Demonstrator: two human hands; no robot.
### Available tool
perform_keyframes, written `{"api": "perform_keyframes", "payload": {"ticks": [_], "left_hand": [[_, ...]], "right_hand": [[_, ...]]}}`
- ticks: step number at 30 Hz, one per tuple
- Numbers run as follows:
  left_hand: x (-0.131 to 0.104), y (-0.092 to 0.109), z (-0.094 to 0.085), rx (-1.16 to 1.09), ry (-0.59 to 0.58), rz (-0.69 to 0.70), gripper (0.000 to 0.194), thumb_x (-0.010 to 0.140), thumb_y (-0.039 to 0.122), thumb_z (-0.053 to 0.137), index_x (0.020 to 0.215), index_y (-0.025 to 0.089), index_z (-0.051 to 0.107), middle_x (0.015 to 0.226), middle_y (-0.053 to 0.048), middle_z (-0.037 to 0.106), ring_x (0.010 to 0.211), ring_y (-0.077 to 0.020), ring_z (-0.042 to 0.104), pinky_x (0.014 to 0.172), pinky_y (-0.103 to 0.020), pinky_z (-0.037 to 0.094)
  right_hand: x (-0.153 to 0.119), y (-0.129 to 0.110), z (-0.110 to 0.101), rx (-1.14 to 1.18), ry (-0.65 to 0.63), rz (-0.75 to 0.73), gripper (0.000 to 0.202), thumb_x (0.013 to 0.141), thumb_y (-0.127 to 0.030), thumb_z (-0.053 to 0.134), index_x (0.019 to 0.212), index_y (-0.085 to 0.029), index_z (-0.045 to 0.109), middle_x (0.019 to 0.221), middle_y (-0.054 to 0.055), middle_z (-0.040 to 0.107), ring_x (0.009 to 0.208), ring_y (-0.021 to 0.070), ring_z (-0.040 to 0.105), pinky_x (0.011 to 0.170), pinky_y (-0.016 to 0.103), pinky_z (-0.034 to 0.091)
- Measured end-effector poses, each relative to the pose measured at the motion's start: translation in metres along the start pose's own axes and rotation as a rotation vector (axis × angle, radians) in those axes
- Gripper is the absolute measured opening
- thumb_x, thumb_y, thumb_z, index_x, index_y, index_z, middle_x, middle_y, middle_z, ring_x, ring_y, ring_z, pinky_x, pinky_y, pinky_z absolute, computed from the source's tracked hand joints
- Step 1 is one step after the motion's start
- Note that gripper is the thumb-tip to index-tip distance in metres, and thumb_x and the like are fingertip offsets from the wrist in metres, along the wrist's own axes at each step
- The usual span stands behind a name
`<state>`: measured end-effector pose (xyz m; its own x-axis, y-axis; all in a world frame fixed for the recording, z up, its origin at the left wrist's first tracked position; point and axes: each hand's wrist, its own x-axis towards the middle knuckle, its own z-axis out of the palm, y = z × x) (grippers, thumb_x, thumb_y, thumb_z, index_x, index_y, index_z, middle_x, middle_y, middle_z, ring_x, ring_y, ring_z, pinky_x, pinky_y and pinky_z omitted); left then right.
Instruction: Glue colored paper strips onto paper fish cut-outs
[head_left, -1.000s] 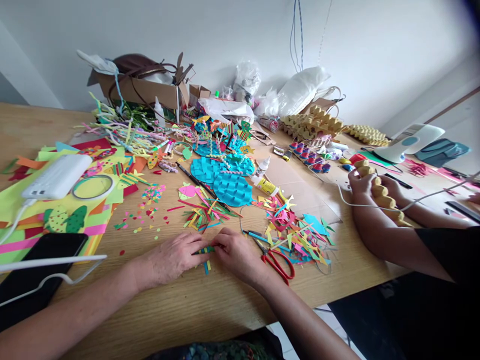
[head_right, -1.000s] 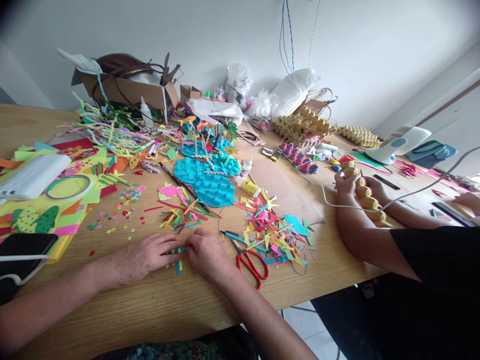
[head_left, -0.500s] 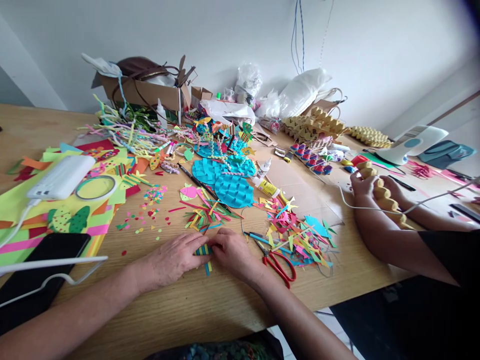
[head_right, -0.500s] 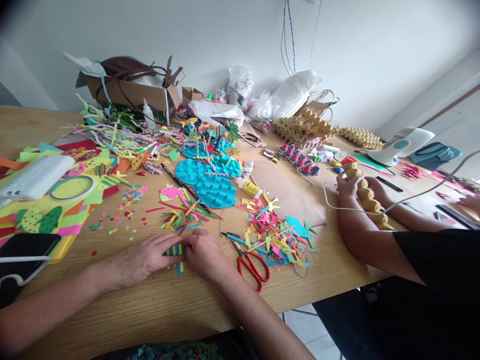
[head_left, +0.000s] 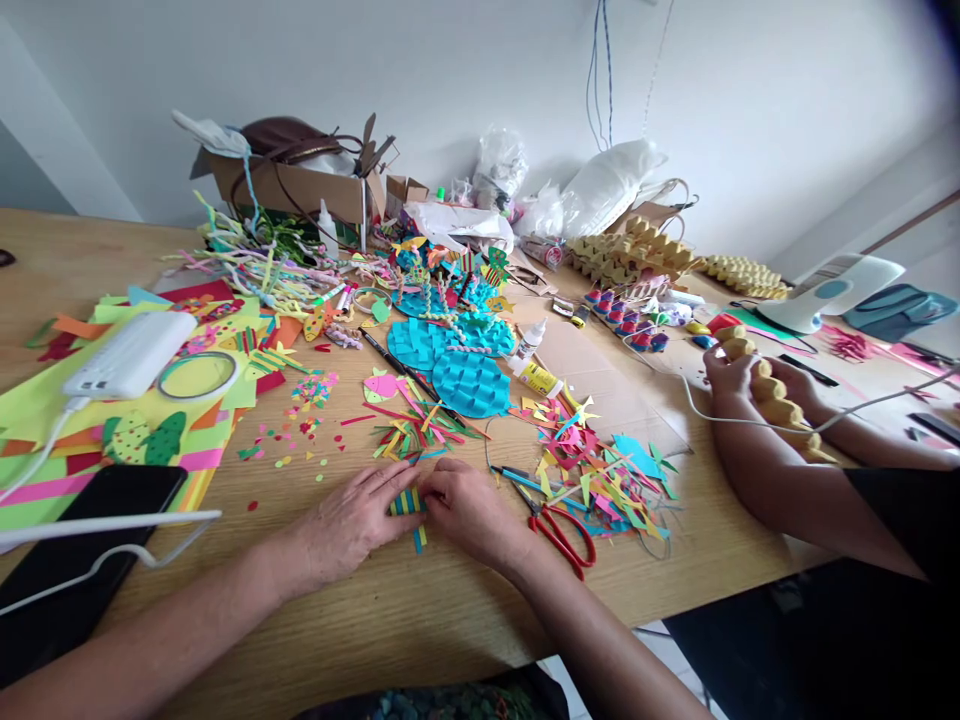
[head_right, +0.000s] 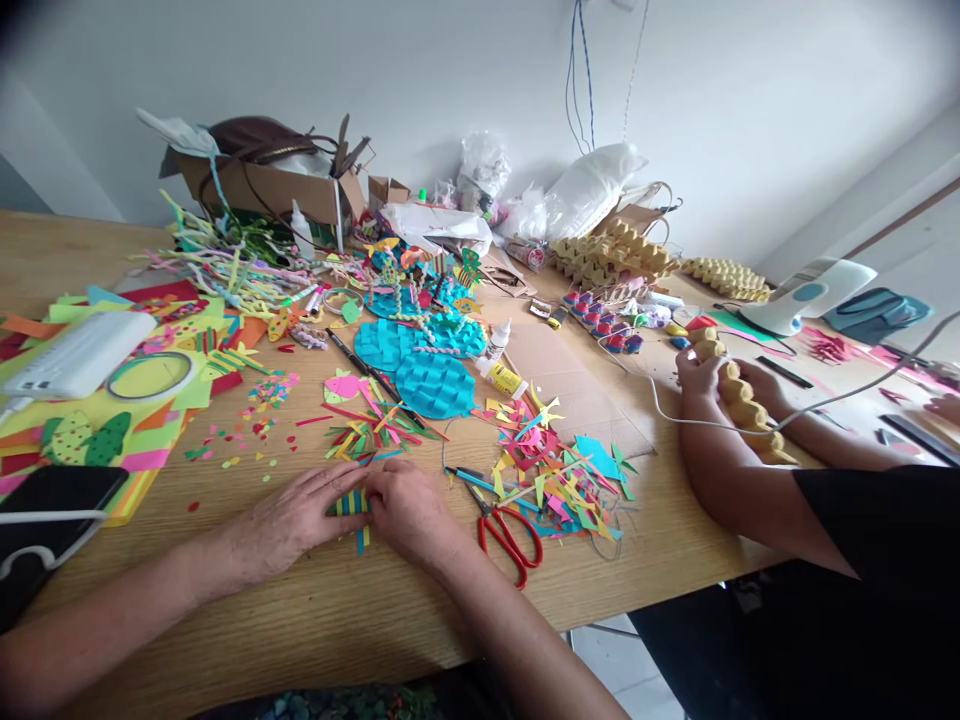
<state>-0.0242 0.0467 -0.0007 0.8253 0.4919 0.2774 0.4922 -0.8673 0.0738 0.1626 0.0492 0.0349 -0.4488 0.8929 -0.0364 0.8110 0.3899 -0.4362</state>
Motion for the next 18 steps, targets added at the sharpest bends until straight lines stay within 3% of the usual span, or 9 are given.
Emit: {"api": "perform_keyframes", "payload": {"ticks": [10, 18], "left_hand": [[0.000, 0.006, -0.003, 0.034, 0.024, -0.006, 0.039, 0.083, 0.021, 0.056, 0.120, 0.033, 0.049, 0.138, -0.010, 0.034, 0.123, -0.0278, 0.035, 0.095, -0.042, 0.038], [0.001, 0.012, -0.001, 0.087, 0.054, -0.019, 0.035, 0.080, 0.021, 0.060, 0.114, 0.027, 0.054, 0.133, -0.011, 0.041, 0.121, -0.0276, 0.037, 0.094, -0.042, 0.038]], "right_hand": [[0.001, 0.003, -0.014, 0.078, 0.029, 0.020, 0.023, 0.075, -0.006, 0.048, 0.077, -0.018, 0.067, 0.081, 0.002, 0.064, 0.076, 0.0120, 0.058, 0.068, 0.019, 0.041], [0.004, 0.000, -0.005, 0.025, -0.051, 0.017, 0.024, 0.076, -0.008, 0.045, 0.078, -0.018, 0.067, 0.081, 0.005, 0.065, 0.077, 0.0141, 0.057, 0.068, 0.021, 0.040]]}}
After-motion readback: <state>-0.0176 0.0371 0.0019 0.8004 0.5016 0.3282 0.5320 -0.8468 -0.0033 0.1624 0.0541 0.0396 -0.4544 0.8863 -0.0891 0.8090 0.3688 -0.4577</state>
